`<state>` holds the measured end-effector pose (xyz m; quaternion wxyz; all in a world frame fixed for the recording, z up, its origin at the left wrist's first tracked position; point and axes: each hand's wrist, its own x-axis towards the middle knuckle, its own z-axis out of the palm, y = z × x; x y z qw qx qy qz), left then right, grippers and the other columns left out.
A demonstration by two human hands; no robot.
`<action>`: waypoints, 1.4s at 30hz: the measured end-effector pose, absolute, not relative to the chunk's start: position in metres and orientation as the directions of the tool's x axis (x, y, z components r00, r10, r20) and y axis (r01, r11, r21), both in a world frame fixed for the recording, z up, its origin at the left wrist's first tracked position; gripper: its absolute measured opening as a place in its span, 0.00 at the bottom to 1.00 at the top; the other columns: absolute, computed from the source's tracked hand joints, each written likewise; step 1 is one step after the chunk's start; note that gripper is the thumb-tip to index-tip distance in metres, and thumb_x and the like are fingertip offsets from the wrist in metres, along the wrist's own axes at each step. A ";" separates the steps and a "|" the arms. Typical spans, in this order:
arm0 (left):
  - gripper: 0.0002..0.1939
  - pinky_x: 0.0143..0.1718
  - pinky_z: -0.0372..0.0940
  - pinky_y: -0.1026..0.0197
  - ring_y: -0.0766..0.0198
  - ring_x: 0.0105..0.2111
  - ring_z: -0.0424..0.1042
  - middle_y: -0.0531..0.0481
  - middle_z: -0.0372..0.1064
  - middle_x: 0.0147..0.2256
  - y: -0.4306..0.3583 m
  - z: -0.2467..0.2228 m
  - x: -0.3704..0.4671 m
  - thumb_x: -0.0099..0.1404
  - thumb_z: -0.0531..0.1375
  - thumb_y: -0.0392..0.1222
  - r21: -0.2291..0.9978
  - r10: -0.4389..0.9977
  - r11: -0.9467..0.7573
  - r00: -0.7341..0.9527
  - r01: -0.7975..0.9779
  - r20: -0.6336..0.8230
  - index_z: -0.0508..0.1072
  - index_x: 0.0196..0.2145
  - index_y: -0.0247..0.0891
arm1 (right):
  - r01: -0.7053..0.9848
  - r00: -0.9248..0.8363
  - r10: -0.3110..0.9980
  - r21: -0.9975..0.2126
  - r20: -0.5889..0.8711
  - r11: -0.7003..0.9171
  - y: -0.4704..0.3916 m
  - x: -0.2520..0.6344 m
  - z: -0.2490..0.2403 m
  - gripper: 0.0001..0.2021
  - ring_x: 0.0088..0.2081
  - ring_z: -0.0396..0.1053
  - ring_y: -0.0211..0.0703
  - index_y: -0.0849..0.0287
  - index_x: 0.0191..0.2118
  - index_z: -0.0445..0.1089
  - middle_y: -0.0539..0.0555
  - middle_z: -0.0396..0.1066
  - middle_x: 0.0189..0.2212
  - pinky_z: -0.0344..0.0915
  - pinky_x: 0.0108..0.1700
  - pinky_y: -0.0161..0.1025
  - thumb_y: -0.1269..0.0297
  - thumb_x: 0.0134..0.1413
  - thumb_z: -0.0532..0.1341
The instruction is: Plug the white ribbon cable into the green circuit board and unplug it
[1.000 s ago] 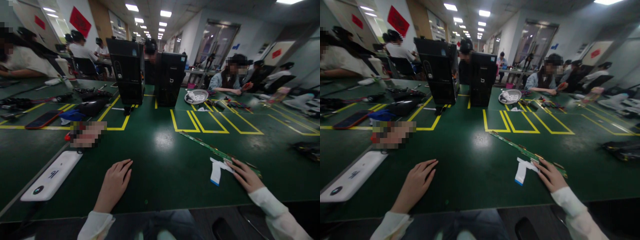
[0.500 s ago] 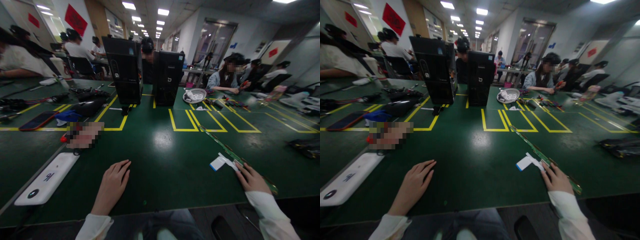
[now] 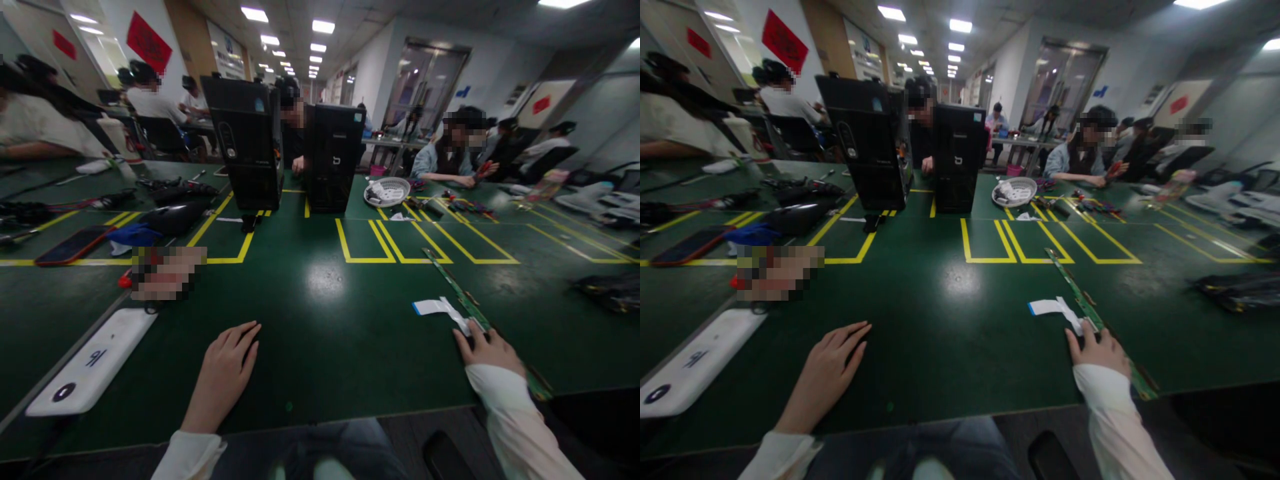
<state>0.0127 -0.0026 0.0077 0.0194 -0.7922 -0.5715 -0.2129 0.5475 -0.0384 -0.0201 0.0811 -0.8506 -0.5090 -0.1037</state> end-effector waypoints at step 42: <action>0.20 0.51 0.63 0.48 0.53 0.51 0.66 0.42 0.68 0.52 -0.003 0.007 0.012 0.69 0.49 0.44 0.226 0.907 -0.335 0.248 0.915 0.341 0.69 0.54 0.38 | 0.630 0.774 0.609 -0.122 0.173 -0.767 0.037 0.584 -0.001 0.32 0.56 0.56 0.72 0.63 0.56 0.66 0.73 0.59 0.56 0.50 0.53 0.69 0.43 0.58 0.46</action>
